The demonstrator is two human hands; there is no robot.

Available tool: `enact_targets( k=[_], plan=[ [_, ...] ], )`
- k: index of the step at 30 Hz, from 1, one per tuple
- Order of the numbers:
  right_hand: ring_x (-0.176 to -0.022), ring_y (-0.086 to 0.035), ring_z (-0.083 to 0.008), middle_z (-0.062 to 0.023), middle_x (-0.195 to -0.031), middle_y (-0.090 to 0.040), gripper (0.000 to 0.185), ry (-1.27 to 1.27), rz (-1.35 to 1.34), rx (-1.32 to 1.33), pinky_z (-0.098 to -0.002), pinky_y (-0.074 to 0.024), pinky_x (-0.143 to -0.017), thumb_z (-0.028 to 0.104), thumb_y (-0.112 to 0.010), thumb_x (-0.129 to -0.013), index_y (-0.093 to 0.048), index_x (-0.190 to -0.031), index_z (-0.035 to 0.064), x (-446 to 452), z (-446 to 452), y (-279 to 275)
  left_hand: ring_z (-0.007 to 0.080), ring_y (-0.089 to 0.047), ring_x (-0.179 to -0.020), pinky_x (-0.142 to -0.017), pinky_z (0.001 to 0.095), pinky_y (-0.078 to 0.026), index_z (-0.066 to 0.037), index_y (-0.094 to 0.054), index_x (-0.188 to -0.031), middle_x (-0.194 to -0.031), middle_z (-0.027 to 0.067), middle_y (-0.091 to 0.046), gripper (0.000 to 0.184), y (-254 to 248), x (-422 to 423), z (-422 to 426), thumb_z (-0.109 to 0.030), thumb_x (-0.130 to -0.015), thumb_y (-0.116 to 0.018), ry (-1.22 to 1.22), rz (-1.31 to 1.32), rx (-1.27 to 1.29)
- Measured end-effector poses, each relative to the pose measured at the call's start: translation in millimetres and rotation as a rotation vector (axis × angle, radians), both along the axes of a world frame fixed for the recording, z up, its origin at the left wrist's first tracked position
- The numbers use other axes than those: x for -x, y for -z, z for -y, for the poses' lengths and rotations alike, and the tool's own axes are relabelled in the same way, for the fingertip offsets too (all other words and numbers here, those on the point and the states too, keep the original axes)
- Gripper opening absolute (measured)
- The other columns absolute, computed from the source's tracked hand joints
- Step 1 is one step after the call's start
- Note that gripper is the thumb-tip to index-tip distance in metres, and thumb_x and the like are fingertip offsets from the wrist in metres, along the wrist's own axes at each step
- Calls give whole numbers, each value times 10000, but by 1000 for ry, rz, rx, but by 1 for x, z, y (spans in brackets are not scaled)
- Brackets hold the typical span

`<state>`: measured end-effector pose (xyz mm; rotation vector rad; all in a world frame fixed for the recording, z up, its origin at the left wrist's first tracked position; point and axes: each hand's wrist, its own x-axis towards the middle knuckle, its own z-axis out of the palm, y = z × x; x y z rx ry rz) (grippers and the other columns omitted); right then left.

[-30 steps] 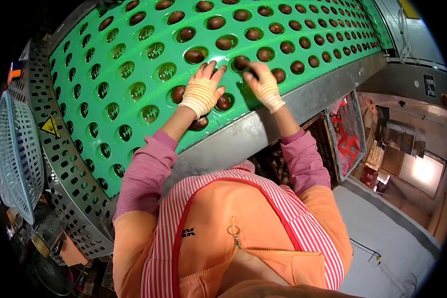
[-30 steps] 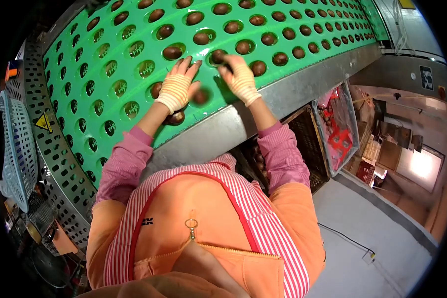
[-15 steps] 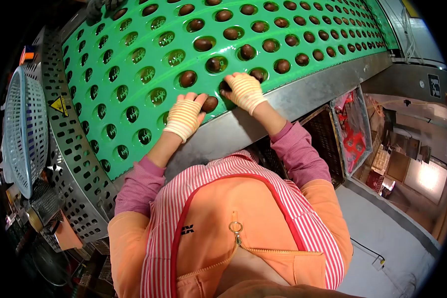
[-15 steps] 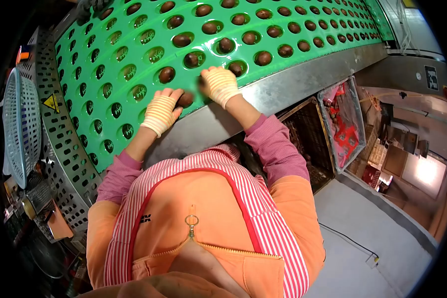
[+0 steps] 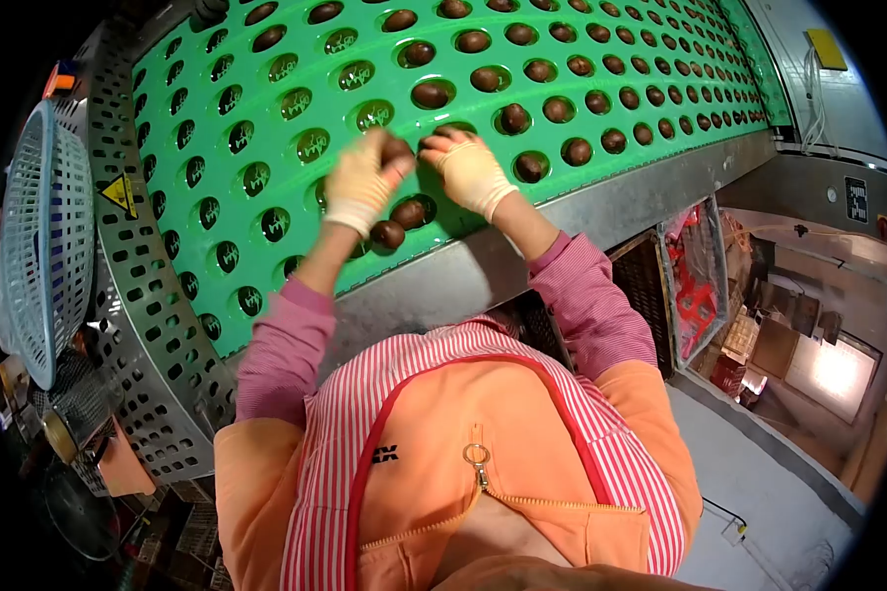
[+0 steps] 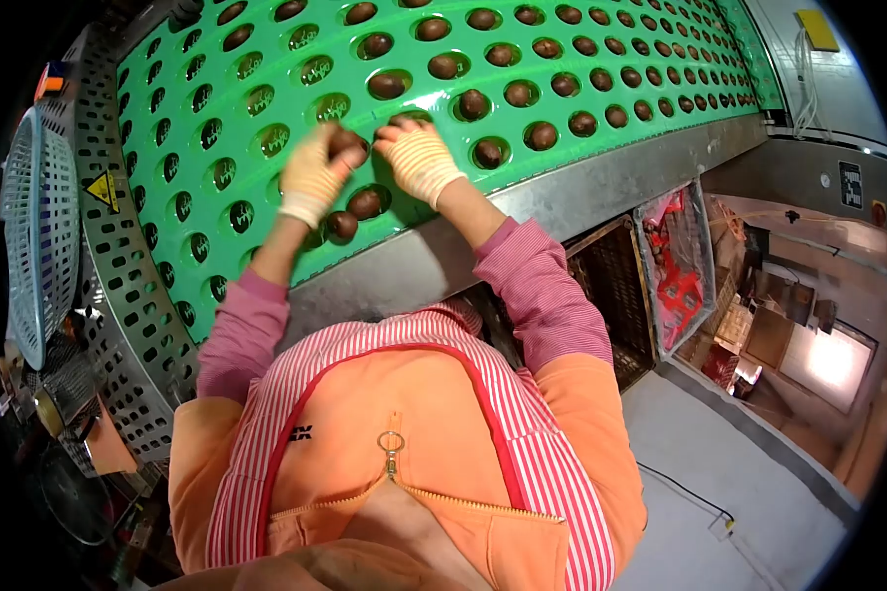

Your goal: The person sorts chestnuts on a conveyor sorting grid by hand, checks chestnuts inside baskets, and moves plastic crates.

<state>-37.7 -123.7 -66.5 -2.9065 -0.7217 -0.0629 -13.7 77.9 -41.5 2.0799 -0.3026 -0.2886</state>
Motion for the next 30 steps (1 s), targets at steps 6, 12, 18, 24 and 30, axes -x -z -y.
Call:
enact_targets(
  k=[6,12,18,24,30],
  plan=[
    [-921,-583,-366,-146,-895,-609,203,215,141,-178,-428,-509,-813,-10,-590,-680,-618,-873,46,-23,17,-27,381,-524,-1119,-973,475,-419,-133,-548,-1286,-1263,152,-568,491,37,-52,-13,-402,-880,-616,-48,600,-578],
    [-1184,-500,-393,-173,-1293,-549,432,555,32,-116,-471,-410,-1012,306,-607,-879,-543,-1220,48,-30,84,5,347,-601,-1014,-866,465,-500,-110,-647,-1091,-1053,150,-633,402,-1,-3,-20,-435,-856,-623,196,151,-444],
    [-1301,-420,-343,-89,-1329,-539,434,277,88,6,-509,-352,-1060,232,-615,-860,-555,-1273,114,11,56,3,340,-594,-977,-855,448,-494,-115,-605,-1126,-1051,150,-601,455,-2,70,-38,-380,-769,-701,588,86,-361],
    [-1258,-443,-389,-121,-1296,-536,385,365,136,-298,-488,-390,-1027,139,-659,-811,-584,-1186,87,66,18,-25,283,-607,-982,-870,378,-493,-52,-613,-1084,-978,134,-597,408,-5,36,-41,-248,-749,-738,226,43,-80],
    [-1251,-431,-443,-158,-1304,-527,383,479,232,-388,-510,-394,-1020,90,-669,-769,-614,-1147,100,104,7,-27,358,-482,-1200,-988,478,-422,-152,-514,-1325,-1328,124,-509,511,21,-113,-27,-384,-882,-617,-80,461,-459]
  ],
)
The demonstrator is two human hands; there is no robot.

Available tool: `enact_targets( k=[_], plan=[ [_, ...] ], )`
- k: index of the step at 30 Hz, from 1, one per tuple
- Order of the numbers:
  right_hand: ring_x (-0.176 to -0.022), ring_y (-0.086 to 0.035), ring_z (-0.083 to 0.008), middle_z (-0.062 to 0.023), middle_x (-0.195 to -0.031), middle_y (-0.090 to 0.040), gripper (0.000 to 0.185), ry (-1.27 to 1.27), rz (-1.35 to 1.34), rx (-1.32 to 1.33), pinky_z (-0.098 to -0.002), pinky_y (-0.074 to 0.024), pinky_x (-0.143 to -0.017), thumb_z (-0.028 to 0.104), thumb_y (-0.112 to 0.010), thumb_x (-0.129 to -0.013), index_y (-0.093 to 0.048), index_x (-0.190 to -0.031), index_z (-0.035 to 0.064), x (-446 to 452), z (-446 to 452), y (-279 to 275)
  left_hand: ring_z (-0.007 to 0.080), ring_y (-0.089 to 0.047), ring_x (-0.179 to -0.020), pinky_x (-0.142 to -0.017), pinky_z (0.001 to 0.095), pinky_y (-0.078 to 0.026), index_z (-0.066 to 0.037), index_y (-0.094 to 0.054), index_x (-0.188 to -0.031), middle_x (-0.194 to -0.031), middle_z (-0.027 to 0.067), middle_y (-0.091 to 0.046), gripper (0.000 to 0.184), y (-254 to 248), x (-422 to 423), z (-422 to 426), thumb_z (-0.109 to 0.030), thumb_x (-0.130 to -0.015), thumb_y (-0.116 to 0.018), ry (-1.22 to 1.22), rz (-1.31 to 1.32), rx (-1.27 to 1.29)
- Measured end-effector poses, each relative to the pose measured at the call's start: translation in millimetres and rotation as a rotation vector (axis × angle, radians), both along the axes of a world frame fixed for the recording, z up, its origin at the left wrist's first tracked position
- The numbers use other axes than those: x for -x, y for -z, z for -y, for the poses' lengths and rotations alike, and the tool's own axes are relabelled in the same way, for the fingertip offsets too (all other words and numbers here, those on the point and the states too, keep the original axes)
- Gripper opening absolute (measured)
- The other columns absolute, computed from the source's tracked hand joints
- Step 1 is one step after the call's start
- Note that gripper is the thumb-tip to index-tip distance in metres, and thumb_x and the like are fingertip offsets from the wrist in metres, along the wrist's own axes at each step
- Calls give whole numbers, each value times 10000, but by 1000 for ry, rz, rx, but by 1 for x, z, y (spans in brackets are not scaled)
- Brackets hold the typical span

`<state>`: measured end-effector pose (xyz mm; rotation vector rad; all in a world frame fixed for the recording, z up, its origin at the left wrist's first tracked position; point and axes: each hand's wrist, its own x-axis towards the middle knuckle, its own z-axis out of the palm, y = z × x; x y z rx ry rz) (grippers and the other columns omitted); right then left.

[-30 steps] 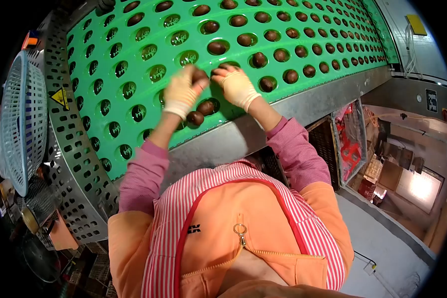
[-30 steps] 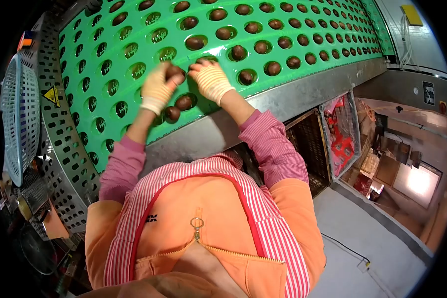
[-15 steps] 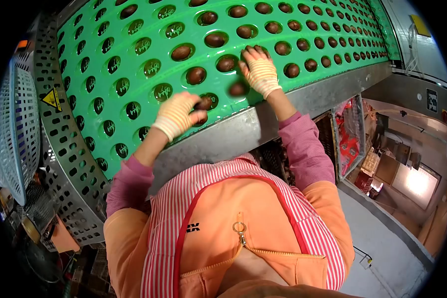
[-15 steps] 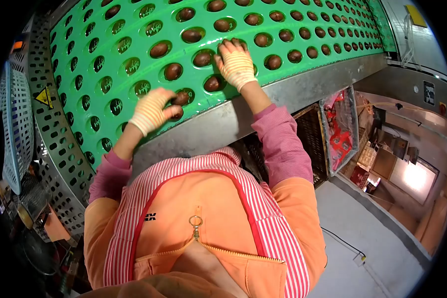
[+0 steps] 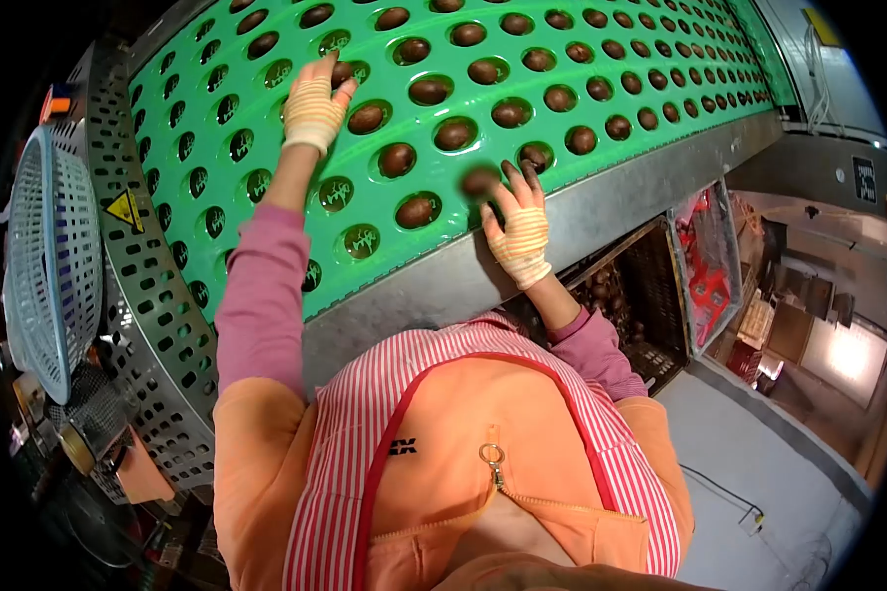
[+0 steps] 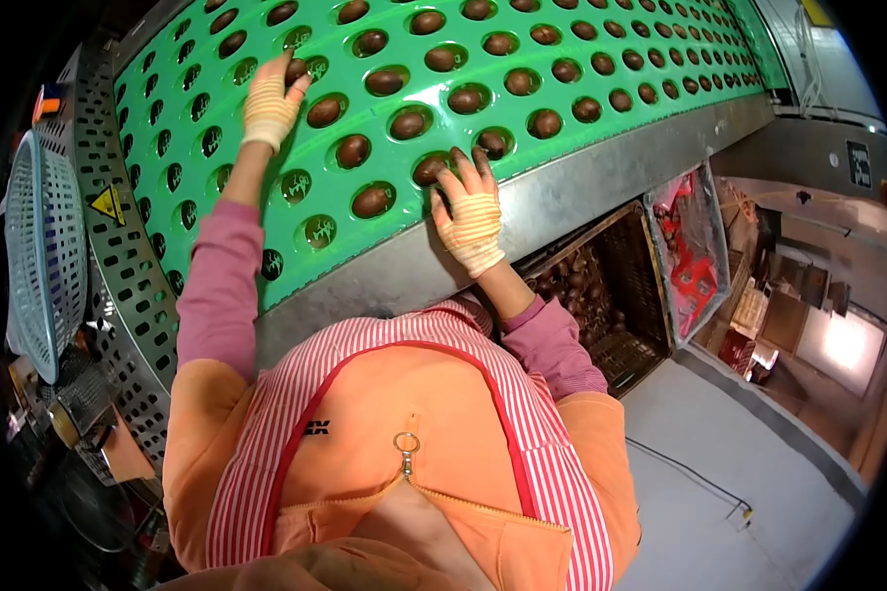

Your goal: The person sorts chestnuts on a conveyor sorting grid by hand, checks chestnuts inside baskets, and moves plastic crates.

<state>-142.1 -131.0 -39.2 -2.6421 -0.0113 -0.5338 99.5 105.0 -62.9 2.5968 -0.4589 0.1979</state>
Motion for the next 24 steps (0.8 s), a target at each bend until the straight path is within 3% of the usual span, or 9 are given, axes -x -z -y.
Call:
enact_targets(
  k=[2,6,8,10,12,14,17,22,24],
  plan=[
    [-1252,-423,-463,-167,-1312,-523,385,65,42,-16,-517,-387,-1027,84,-674,-764,-631,-1146,100,11,6,-1,364,-438,-1265,-1016,500,-401,-188,-477,-1373,-1413,115,-462,523,24,-13,6,-370,-898,-600,86,-33,-302],
    [-1277,-408,-457,-177,-1320,-520,356,211,46,6,-508,-391,-1036,68,-683,-787,-638,-1140,81,35,13,9,367,-404,-1293,-1060,495,-353,-195,-460,-1392,-1449,96,-433,530,-4,26,16,-353,-904,-592,93,23,-159],
    [-1234,-435,-472,-189,-1290,-535,348,199,126,-24,-515,-406,-1012,67,-669,-767,-643,-1114,66,33,13,9,334,-570,-1105,-963,393,-457,-82,-633,-1164,-1205,141,-611,352,-27,64,15,-287,-879,-638,252,-168,30],
    [-1246,-438,-449,-174,-1300,-535,337,153,138,-36,-500,-409,-1016,57,-674,-780,-638,-1114,74,32,16,10,356,-602,-997,-884,415,-492,-90,-657,-1093,-1066,153,-641,336,-12,115,16,-312,-841,-657,359,-288,219],
    [-1238,-445,-444,-175,-1293,-537,334,141,158,-41,-496,-413,-1010,46,-665,-774,-634,-1106,66,33,17,10,336,-606,-987,-845,421,-498,-119,-654,-1035,-1042,126,-640,275,-21,143,31,-269,-806,-681,542,-449,-186],
    [-1239,-444,-443,-175,-1292,-537,332,129,155,-54,-496,-412,-1011,42,-660,-774,-632,-1103,64,34,18,12,340,-593,-981,-827,426,-498,-127,-641,-1014,-1063,114,-631,244,1,171,29,-249,-804,-670,535,-135,-221],
    [-1224,-457,-441,-170,-1278,-548,315,124,205,-68,-490,-420,-1002,40,-657,-771,-631,-1083,67,35,19,16,372,-558,-994,-844,448,-484,-121,-629,-1115,-1131,108,-618,303,-2,167,30,-197,-824,-668,577,-165,-262],
    [-1225,-458,-422,-146,-1276,-546,323,128,230,-115,-475,-426,-1007,43,-672,-756,-641,-1075,82,46,19,16,361,-547,-1017,-884,463,-466,-111,-575,-1204,-1156,113,-609,351,-7,130,33,-205,-869,-621,355,133,25],
    [-1208,-474,-430,-156,-1263,-545,347,162,252,-107,-501,-447,-988,8,-666,-728,-639,-1066,81,66,24,14,345,-554,-1026,-874,458,-470,-121,-597,-1177,-1162,105,-610,314,14,122,33,-209,-876,-606,407,198,-160]
  ],
)
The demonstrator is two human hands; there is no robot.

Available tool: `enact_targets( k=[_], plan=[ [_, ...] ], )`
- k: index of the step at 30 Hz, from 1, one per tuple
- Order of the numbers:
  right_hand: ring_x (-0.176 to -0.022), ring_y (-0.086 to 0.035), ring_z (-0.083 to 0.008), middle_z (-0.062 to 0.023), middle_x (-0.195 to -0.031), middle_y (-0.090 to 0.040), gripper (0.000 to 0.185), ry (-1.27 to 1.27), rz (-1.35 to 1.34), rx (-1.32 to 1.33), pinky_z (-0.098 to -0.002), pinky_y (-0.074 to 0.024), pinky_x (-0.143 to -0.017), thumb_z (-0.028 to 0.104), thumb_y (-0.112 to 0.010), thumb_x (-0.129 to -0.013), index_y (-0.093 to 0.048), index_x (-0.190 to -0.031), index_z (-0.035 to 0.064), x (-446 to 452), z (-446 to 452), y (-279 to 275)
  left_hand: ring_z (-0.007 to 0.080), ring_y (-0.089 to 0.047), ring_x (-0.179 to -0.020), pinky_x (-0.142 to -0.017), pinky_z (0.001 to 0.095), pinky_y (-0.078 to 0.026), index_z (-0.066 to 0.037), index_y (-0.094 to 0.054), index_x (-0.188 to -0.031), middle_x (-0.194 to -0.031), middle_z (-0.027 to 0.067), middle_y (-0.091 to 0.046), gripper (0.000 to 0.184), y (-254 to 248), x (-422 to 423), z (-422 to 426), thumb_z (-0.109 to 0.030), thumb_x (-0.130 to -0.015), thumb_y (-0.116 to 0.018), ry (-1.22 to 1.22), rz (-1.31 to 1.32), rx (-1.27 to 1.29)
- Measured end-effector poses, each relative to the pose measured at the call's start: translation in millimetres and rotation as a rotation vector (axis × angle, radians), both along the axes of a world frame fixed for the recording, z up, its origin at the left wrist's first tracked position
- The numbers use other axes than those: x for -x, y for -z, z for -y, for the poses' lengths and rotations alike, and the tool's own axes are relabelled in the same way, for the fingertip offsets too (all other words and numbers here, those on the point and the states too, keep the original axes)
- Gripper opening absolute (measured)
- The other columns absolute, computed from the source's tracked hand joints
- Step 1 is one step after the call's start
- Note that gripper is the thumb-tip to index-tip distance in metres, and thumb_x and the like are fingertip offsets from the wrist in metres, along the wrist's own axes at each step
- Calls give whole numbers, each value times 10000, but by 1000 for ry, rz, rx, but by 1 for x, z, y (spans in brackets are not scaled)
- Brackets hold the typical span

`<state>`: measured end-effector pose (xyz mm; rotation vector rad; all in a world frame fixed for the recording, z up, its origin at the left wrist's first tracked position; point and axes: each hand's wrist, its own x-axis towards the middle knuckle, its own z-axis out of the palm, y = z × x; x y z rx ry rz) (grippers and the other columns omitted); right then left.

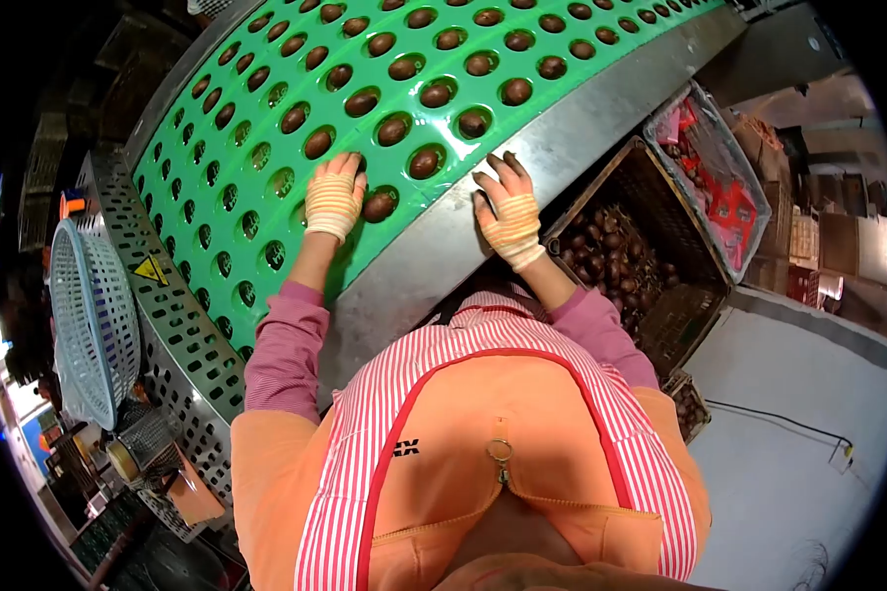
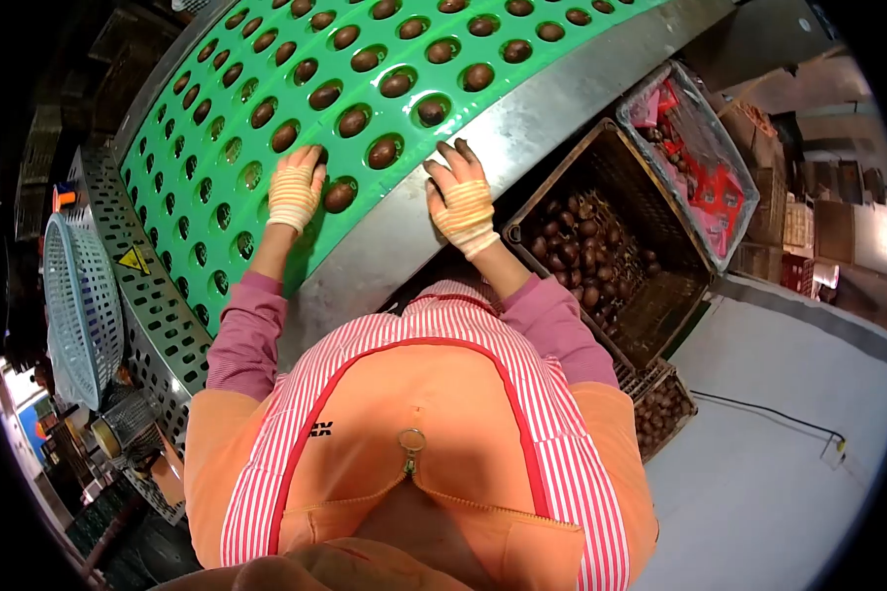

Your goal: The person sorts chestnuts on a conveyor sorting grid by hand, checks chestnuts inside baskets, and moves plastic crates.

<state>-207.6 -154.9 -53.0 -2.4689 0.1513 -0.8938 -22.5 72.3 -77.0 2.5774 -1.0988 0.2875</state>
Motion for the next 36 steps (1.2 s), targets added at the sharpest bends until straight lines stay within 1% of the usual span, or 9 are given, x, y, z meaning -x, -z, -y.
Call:
enact_targets(
  k=[4,10,12,18,22,26,28,32,36],
  plan=[
    [-1203,-479,-412,-165,-1247,-560,299,215,-5,100,-497,-420,-1002,75,-636,-775,-642,-1073,80,60,44,-7,326,-567,-1053,-862,458,-484,-135,-644,-1085,-1171,81,-597,247,-36,-10,24,-246,-873,-580,-48,-166,-434],
    [-1167,-478,-404,-204,-1268,-547,294,599,-213,22,-498,-387,-1007,162,-592,-852,-657,-1121,63,179,111,-4,389,-512,-1162,-988,478,-432,-152,-416,-1401,-1345,152,-516,527,-3,-82,80,-165,-893,-557,-62,-20,125],
    [-1169,-483,-407,-209,-1286,-540,304,733,-267,-18,-495,-389,-1013,194,-615,-839,-667,-1105,57,222,125,10,390,-498,-1191,-1005,467,-425,-152,-362,-1442,-1372,165,-492,565,-16,-89,114,-172,-908,-545,-14,-115,41],
    [-1232,-494,-384,-234,-1317,-542,380,1119,-403,-254,-455,-398,-1041,252,-661,-834,-662,-1139,26,324,145,41,425,-628,-948,-823,516,-499,-112,-564,-1257,-1070,240,-649,404,-15,-88,176,-256,-892,-471,-180,-183,-179],
    [-1202,-534,-352,-214,-1278,-576,393,1125,-430,-352,-405,-406,-1031,274,-650,-846,-649,-1163,42,355,161,37,426,-630,-935,-842,491,-507,-103,-469,-1387,-1085,237,-654,492,-21,-74,181,-204,-906,-498,-130,-274,-230],
    [-1228,-527,-344,-195,-1328,-559,549,982,-805,-754,-387,-411,-1023,409,-556,-904,-564,-1301,30,342,195,32,375,-606,-1050,-948,429,-475,-46,-516,-1336,-1172,188,-639,474,-19,-47,217,-230,-912,-622,187,42,177],
    [-1246,-514,-346,-197,-1350,-541,580,1013,-880,-862,-393,-404,-1036,447,-527,-919,-533,-1340,48,333,211,44,271,-615,-1021,-928,370,-477,-35,-558,-1293,-1136,154,-655,421,-43,29,258,-241,-931,-618,379,-419,457],
    [-1281,-483,-341,-189,-1394,-502,631,1115,-998,-1010,-406,-387,-1062,512,-465,-935,-492,-1383,69,338,245,102,153,-596,-1019,-891,301,-473,-21,-581,-1261,-1123,75,-664,383,-57,178,313,-265,-965,-585,508,-1366,131],
    [-1316,-445,-336,-161,-1438,-466,697,926,-1172,-953,-415,-364,-1080,586,-421,-933,-476,-1396,68,339,281,118,227,-610,-1066,-923,312,-466,-39,-553,-1302,-1177,131,-652,488,43,237,354,-403,-978,-518,472,-1502,-273]
  ],
)
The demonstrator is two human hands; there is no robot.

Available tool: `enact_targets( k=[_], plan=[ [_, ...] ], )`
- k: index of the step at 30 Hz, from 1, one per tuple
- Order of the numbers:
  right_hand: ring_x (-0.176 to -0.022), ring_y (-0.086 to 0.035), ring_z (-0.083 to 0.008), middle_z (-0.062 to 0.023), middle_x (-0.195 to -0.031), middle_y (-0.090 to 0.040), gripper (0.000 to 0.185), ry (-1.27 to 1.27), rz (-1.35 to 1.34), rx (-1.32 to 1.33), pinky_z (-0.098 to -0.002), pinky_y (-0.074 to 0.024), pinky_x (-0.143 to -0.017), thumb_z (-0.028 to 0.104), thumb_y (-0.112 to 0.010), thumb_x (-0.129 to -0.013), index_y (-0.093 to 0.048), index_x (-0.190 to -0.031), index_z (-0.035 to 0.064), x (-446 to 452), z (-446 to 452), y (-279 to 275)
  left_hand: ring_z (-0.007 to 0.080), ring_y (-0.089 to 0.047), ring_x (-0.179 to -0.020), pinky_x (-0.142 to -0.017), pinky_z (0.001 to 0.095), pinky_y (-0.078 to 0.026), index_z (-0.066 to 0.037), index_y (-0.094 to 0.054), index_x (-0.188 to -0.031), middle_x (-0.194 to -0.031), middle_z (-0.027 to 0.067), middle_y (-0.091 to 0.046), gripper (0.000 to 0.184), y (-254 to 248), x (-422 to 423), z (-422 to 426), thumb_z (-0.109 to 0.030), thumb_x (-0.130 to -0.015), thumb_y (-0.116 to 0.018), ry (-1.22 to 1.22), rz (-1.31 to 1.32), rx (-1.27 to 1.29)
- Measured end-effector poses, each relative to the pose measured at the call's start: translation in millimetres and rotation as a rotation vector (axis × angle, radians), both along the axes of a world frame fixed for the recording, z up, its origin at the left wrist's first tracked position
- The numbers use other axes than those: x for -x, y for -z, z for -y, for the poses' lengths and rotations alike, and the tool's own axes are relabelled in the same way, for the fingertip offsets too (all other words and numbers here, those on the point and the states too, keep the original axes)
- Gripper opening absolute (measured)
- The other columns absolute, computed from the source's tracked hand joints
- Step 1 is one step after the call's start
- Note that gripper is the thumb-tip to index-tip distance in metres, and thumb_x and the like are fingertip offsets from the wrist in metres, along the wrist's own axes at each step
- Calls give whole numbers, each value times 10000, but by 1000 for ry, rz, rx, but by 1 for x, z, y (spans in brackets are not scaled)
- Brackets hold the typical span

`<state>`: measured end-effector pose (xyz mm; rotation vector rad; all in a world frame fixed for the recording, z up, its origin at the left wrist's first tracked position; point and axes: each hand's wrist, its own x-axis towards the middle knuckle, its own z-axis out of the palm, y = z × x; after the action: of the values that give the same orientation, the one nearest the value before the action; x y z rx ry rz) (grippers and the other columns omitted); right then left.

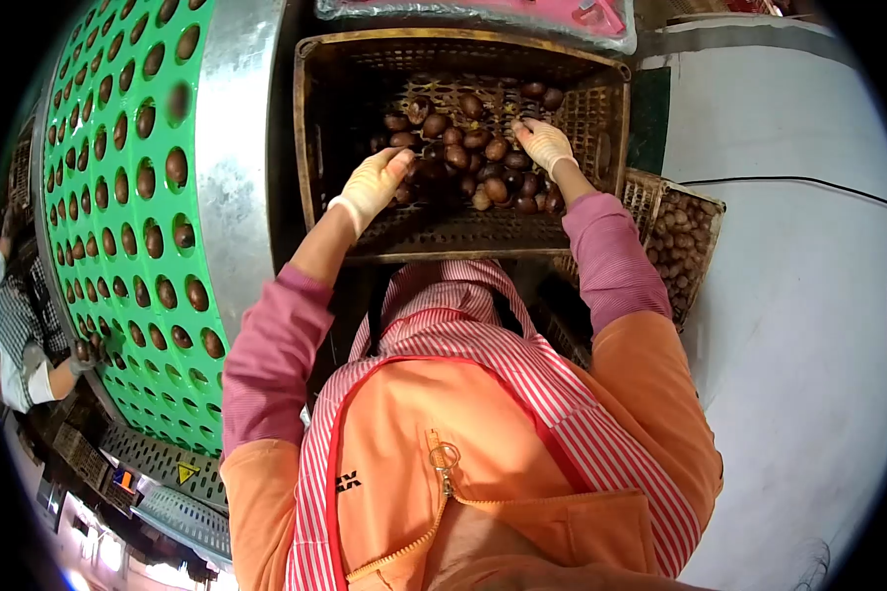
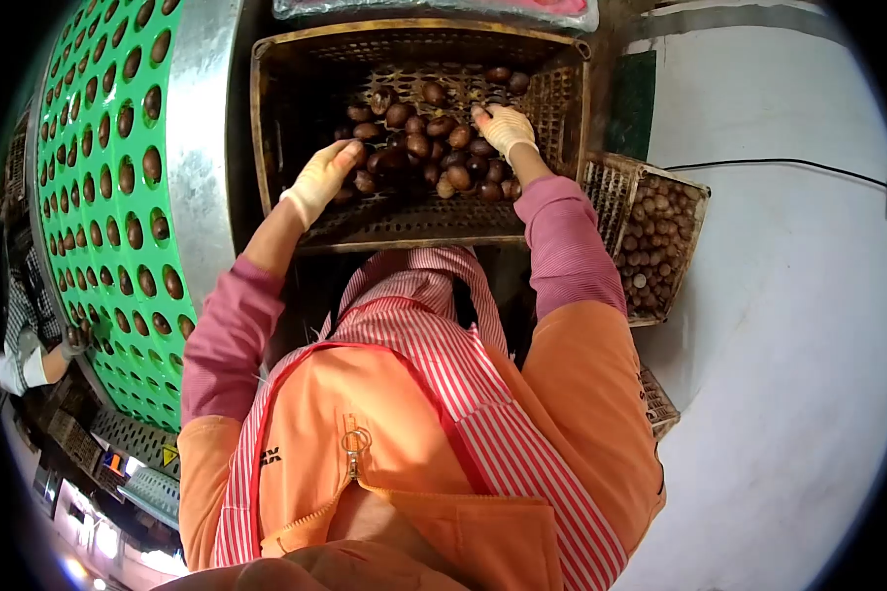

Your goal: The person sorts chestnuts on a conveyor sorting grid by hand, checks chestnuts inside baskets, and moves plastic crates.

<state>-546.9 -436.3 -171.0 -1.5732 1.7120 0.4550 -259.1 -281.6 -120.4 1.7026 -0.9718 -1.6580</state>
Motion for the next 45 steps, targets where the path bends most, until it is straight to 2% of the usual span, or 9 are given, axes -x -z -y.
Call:
enact_targets(
  k=[10,16,22,26,33,37,39,42,45],
  plan=[
    [-1346,-388,-326,-190,-1477,-404,803,150,250,-510,-448,-290,-1099,633,-521,-884,-462,-1397,18,5,-9,34,386,-400,-1341,-1096,441,-321,-204,-396,-1450,-1429,188,-466,576,68,36,47,-534,-979,-384,364,619,-154],
    [-1349,-370,-308,-168,-1498,-369,822,315,379,-600,-457,-286,-1102,648,-543,-864,-434,-1422,53,6,-6,27,335,-322,-1405,-1126,422,-276,-236,-317,-1489,-1514,180,-352,622,87,24,57,-568,-968,-392,448,316,-305],
    [-1248,-488,-320,-171,-1439,-419,868,638,548,-763,-493,-461,-971,609,-651,-825,-374,-1449,73,-1,-25,31,226,-297,-1411,-1132,376,-260,-186,-227,-1530,-1546,87,-303,650,119,30,36,-528,-1002,-390,241,-122,-174],
    [-1267,-487,-336,-164,-1493,-349,938,764,658,-882,-561,-469,-961,614,-650,-818,-250,-1506,119,-4,-27,26,227,-336,-1385,-1111,423,-308,-159,-204,-1537,-1533,47,-320,836,114,28,41,-650,-913,-464,239,-165,-249],
    [-1316,-427,-347,-123,-1520,-322,855,820,795,-901,-605,-416,-1012,574,-628,-858,-248,-1518,186,-5,-32,35,271,-298,-1404,-1111,390,-288,-186,-126,-1544,-1514,143,-345,941,121,42,41,-505,-855,-681,115,-369,-253],
    [-1345,-376,-357,-119,-1546,-233,818,940,980,-961,-625,-426,-999,500,-659,-871,-248,-1509,194,-23,-36,16,308,-334,-1378,-1111,417,-314,-153,-127,-1535,-1474,245,-344,1186,133,56,25,-433,-644,-858,54,-107,-153],
    [-1331,-392,-368,-133,-1539,-230,835,1034,874,-893,-639,-426,-993,486,-675,-862,-242,-1503,173,-40,-39,1,344,-325,-1379,-1109,444,-325,-162,-127,-1535,-1481,243,-311,1218,216,55,11,-447,-608,-864,144,170,-66],
    [-1333,-387,-371,-144,-1531,-234,870,1113,968,-948,-649,-423,-991,495,-681,-851,-219,-1506,155,-51,-39,11,368,-336,-1353,-1098,460,-342,-155,-184,-1514,-1466,215,-301,1190,206,52,24,-422,-582,-874,100,220,-67],
    [-1291,-430,-364,-146,-1483,-313,869,1095,996,-890,-640,-438,-981,497,-697,-832,-248,-1485,140,-60,-37,11,281,-377,-1327,-1078,403,-364,-126,-279,-1493,-1449,150,-373,1115,111,52,42,-351,-608,-920,-42,142,-101]
  ],
)
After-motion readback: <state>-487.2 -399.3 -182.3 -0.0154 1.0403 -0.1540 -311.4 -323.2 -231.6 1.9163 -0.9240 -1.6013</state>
